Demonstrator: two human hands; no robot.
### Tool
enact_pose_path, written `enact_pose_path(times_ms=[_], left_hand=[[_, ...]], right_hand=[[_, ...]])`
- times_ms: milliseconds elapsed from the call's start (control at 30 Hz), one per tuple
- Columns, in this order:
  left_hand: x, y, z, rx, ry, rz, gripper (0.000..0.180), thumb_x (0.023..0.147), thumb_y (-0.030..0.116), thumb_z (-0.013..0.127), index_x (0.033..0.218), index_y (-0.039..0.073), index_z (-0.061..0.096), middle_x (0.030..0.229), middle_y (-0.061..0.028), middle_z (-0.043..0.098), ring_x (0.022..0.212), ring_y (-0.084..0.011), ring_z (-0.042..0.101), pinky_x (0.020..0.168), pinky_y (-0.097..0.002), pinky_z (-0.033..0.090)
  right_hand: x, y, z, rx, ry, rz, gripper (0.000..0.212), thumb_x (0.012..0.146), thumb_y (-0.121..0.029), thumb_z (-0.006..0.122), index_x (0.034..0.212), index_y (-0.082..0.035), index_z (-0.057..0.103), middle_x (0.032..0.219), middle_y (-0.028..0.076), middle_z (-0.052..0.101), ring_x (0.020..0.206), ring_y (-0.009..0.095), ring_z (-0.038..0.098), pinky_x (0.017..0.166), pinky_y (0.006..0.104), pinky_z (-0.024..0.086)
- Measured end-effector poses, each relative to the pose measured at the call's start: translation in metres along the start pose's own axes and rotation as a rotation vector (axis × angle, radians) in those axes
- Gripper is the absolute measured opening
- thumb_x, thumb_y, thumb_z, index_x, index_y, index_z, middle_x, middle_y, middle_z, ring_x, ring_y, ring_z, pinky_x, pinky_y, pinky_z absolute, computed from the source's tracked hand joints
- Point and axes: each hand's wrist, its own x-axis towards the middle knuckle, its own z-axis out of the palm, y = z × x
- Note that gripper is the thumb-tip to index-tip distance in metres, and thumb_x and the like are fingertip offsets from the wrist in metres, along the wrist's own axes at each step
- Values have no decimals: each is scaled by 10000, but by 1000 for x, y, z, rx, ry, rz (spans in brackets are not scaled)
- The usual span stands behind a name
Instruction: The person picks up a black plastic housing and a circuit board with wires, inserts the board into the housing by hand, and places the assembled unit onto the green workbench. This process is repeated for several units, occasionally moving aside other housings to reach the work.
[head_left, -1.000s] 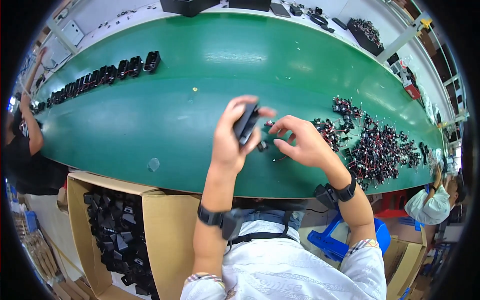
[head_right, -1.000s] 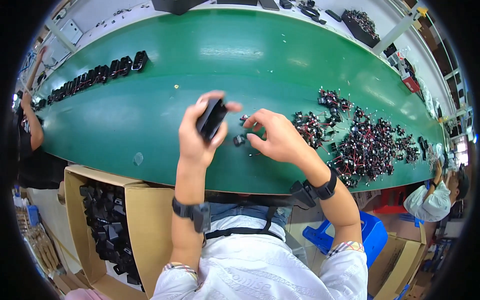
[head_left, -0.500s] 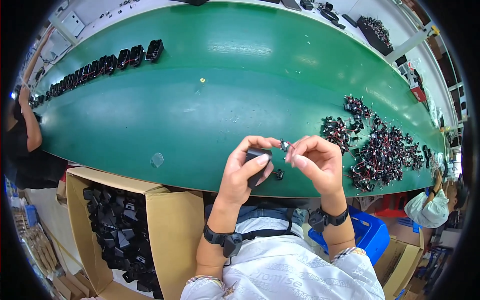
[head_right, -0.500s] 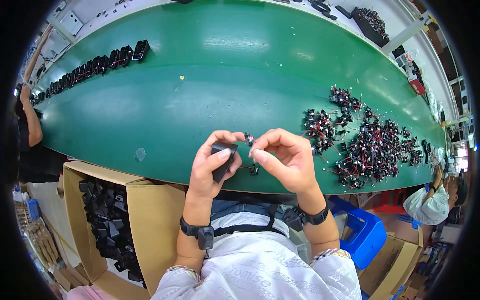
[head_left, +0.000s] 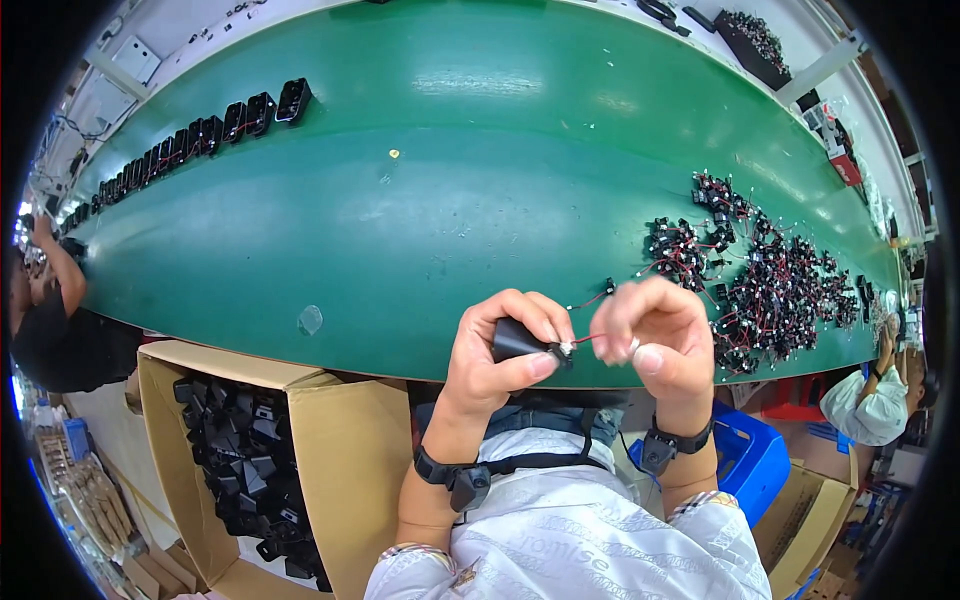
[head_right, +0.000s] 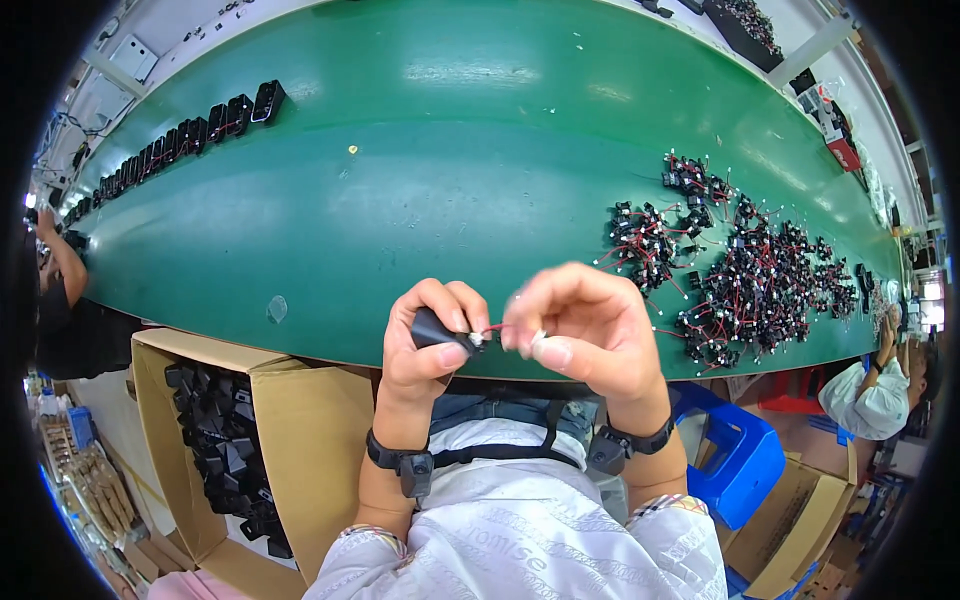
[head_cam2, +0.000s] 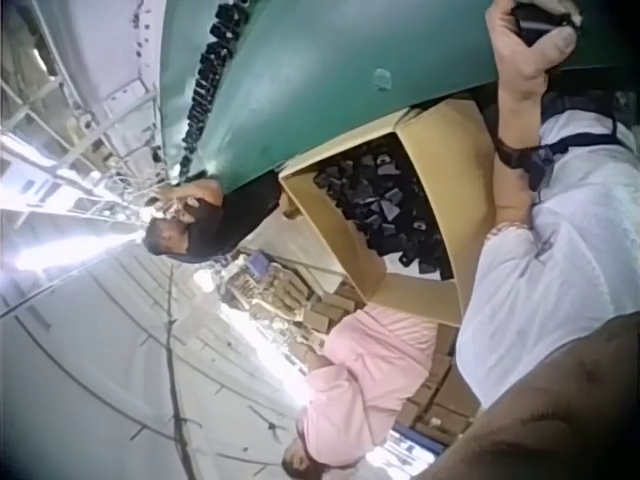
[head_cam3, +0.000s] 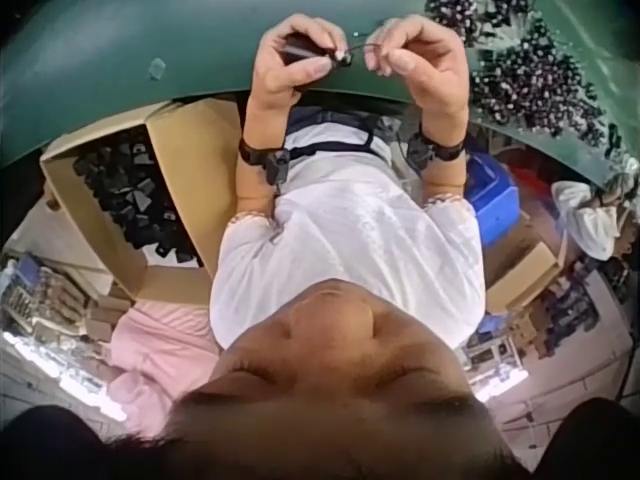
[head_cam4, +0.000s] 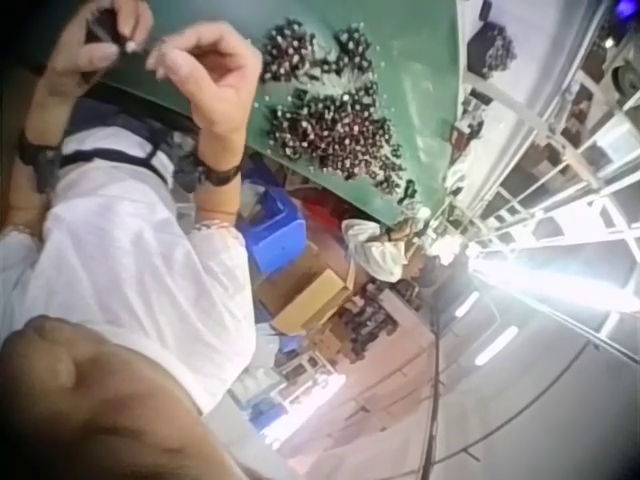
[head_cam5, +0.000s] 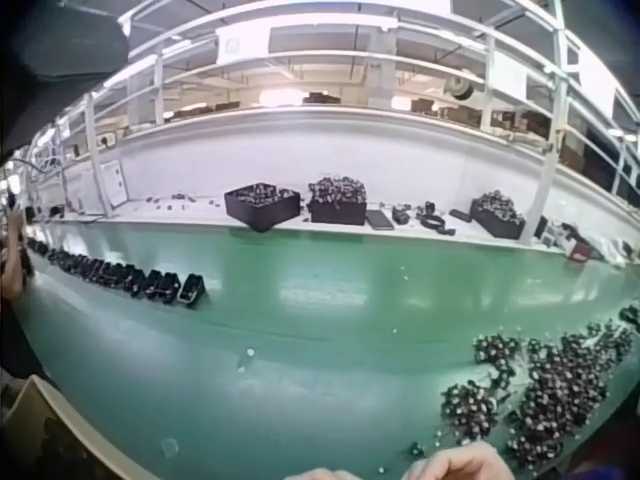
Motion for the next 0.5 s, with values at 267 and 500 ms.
enact_pose_path(times_ms=[267,500], left_hand=[[-1,-6,-4,-123,19,-186,271,752,120,778,971,57,631,977,-126,682,924,-186,626,900,-330,492],[-1,-10,-7,-298,-15,-352,294,723,147,775,955,50,621,956,-123,665,778,-143,595,645,-249,452]], right_hand=[[-6,36,-13,-553,-50,-331,339,767,-37,818,1105,-50,792,1136,110,614,997,201,622,809,318,530],[-2,14,-8,-779,-114,-425,232,713,-37,871,937,-67,820,906,82,701,756,171,660,672,270,517]])
